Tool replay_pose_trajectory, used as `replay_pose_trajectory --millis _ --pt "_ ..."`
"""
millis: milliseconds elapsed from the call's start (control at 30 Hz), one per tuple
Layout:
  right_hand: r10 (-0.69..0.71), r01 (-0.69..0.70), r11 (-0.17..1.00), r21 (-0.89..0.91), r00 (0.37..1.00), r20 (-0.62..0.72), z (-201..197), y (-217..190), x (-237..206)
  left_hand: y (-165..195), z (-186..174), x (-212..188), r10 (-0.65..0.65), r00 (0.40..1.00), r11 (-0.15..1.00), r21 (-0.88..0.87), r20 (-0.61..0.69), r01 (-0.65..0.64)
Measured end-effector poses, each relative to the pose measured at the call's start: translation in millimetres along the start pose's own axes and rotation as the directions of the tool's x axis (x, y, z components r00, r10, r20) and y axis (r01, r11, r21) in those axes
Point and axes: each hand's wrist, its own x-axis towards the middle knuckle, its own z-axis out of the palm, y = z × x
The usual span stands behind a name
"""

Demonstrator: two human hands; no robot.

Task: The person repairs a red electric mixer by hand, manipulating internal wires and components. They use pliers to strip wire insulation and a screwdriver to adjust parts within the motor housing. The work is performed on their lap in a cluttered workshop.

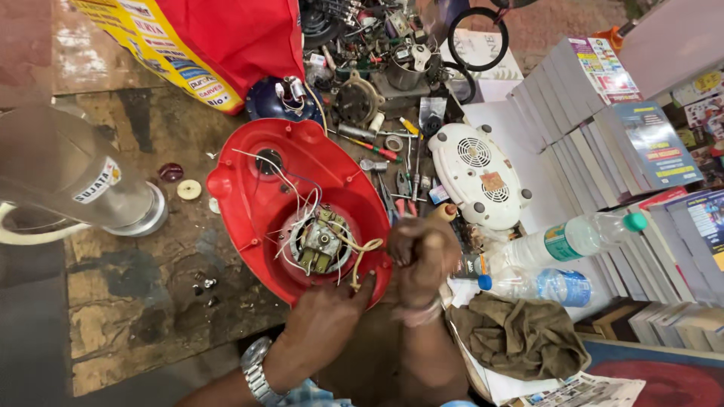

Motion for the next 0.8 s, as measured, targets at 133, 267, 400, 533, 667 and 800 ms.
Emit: replay_pose_trajectory --millis 133,267,400,533,667,800 --pt "-0.305 0.213 0.93 -0.3 0.903 -0.304 7.5 16.1 -41.6 0.3 0.0 0.2 -0.037 0.999 0.997 -0.064 0.025 0.038" --pt "-0.041 0.053 0.966 -0.253 0.998 0.053 2.5 -5.1 -11.8 1.6 -0.4 -5.7 0.03 1.0 1.0 -0.011 -0.005 -0.03" --pt "-0.002 -0.194 0.971 0.141 0.58 0.815 -1.7 -22.2 61.2 1.6 1.3 -6.0 0.021 0.999 1.0 0.009 0.032 -0.022" --pt "0.009 -0.4 0.89 0.22 0.497 0.868 2.1 -8.2 77.5 1.9 1.9 -2.8 0.005 1.0 1.0 0.012 -0.018 -0.005" --pt "0.004 0.0 0.999 -0.044 0.996 0.084 1.7 6.7 7.9 0.1 0.8 -1.1 -0.032 0.999 0.999 -0.035 -0.017 0.032" --pt "-0.377 0.283 0.905 -0.316 0.879 -0.292 7.2 20.1 -33.8 -1.7 -0.5 1.0 -0.011 1.0 0.998 -0.058 -0.011 0.01"
